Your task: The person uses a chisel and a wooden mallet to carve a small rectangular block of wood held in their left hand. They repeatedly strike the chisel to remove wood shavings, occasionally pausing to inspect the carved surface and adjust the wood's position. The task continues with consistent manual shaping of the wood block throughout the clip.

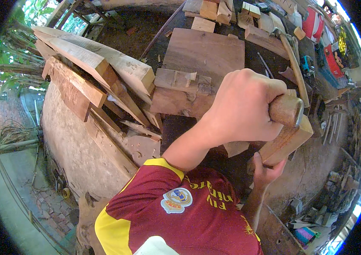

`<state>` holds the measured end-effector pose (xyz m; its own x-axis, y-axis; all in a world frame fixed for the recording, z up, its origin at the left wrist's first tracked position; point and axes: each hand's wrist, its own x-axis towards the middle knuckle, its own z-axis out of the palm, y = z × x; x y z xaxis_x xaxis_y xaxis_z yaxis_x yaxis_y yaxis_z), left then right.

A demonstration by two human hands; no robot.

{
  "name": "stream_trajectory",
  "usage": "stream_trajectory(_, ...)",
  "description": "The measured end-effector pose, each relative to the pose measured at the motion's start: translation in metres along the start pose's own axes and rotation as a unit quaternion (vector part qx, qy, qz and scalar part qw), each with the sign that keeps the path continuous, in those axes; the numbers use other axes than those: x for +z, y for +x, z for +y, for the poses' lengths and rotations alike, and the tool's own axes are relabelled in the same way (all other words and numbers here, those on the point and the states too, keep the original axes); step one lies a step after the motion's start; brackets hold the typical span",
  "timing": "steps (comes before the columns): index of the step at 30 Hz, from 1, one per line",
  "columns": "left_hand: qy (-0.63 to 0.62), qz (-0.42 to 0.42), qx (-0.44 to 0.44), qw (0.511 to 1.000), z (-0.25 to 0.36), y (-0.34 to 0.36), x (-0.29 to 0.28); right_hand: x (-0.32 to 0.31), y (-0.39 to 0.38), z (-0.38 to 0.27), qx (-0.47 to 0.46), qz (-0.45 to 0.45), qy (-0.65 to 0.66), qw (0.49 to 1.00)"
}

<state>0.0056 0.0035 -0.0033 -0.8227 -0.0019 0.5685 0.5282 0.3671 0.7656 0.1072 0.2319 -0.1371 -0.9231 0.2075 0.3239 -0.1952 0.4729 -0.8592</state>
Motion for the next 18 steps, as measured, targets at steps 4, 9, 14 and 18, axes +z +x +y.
stream_trajectory(4,0.013,0.002,-0.007,1.0,-0.002,0.0,-0.001,0.0,0.003,-0.002,-0.044,-0.001,-0.04,0.998)
stream_trajectory(9,-0.035,0.061,-0.008,0.997,-0.006,0.003,-0.007,-0.014,0.03,-0.007,-0.028,0.004,-0.043,0.999)
stream_trajectory(14,-0.053,0.069,0.007,0.996,-0.005,0.0,-0.011,-0.032,0.091,-0.054,-0.062,0.097,-0.001,0.993)
stream_trajectory(18,-0.052,0.065,0.004,0.997,-0.006,-0.002,-0.01,-0.049,0.134,-0.094,-0.186,0.082,0.067,0.977)
